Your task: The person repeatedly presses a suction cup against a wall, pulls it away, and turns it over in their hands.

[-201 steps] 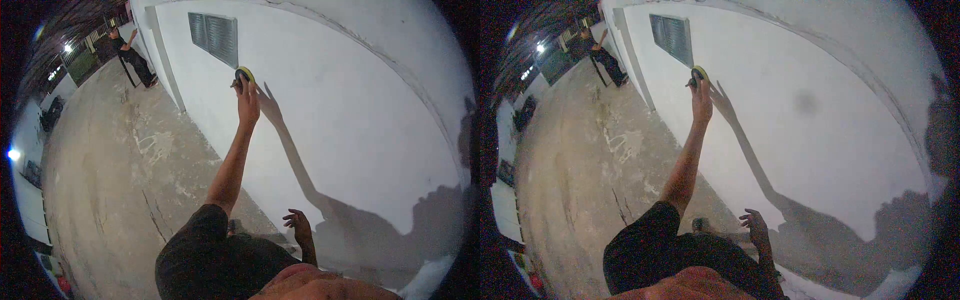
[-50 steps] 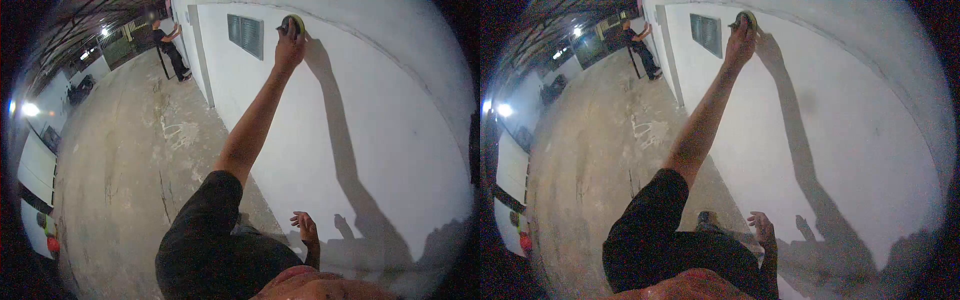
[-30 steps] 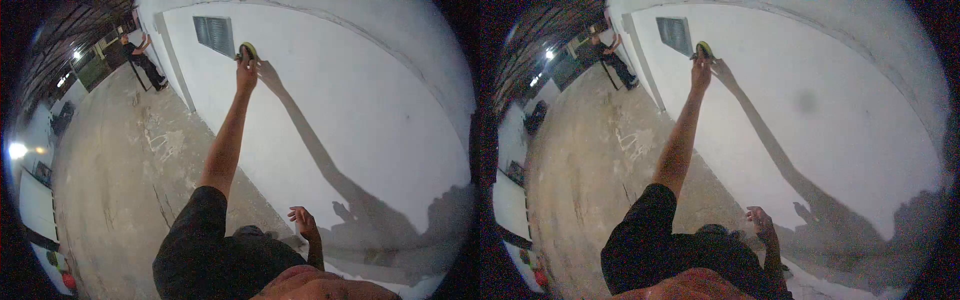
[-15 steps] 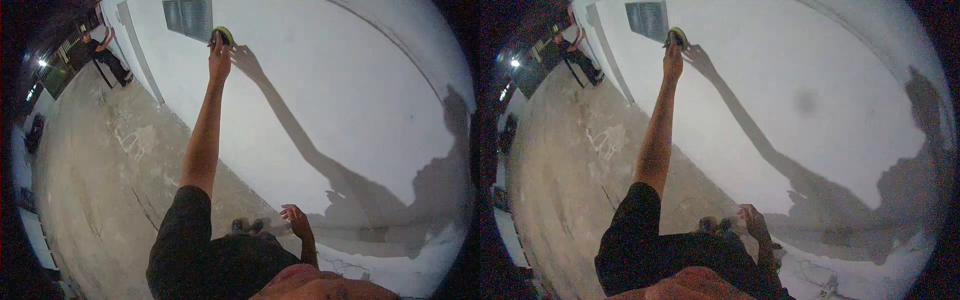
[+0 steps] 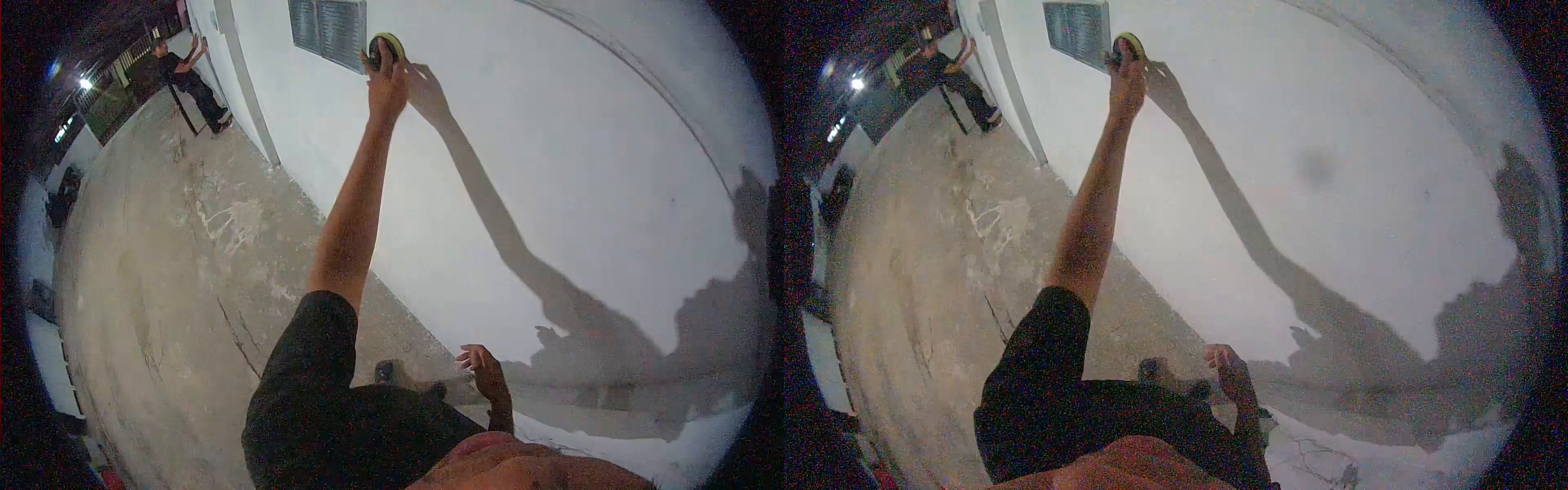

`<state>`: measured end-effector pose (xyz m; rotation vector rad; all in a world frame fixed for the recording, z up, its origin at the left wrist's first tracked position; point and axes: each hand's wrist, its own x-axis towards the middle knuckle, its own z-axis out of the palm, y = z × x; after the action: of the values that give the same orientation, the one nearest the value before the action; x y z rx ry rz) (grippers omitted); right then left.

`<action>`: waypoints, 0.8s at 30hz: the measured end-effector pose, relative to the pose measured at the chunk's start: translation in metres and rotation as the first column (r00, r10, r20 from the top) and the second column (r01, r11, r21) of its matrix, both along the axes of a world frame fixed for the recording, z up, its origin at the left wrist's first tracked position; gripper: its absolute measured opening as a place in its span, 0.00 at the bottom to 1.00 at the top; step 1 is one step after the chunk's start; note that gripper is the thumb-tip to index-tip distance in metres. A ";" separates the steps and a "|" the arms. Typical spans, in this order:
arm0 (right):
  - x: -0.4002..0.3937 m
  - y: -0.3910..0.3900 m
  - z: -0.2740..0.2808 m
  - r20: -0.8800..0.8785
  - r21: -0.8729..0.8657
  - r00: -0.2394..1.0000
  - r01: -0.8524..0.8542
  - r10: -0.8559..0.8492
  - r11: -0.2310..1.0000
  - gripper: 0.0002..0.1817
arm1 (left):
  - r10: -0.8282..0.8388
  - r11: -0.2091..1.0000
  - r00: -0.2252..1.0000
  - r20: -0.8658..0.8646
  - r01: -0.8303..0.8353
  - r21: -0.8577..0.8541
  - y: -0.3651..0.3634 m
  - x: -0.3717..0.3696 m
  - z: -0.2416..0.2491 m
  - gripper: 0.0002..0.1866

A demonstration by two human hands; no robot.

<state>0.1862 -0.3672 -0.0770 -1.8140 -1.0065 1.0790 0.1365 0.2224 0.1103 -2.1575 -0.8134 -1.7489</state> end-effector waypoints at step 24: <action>0.033 -0.008 -0.059 -0.170 0.136 0.983 0.096 -0.072 0.986 0.17 | -0.006 1.000 0.994 -0.107 0.005 -0.012 0.044 -0.023 0.024 0.12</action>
<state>0.2193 -0.3753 -0.1360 -1.6092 -0.8780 1.0581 0.1133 0.2661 0.1347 -2.2407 -0.7931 -1.6192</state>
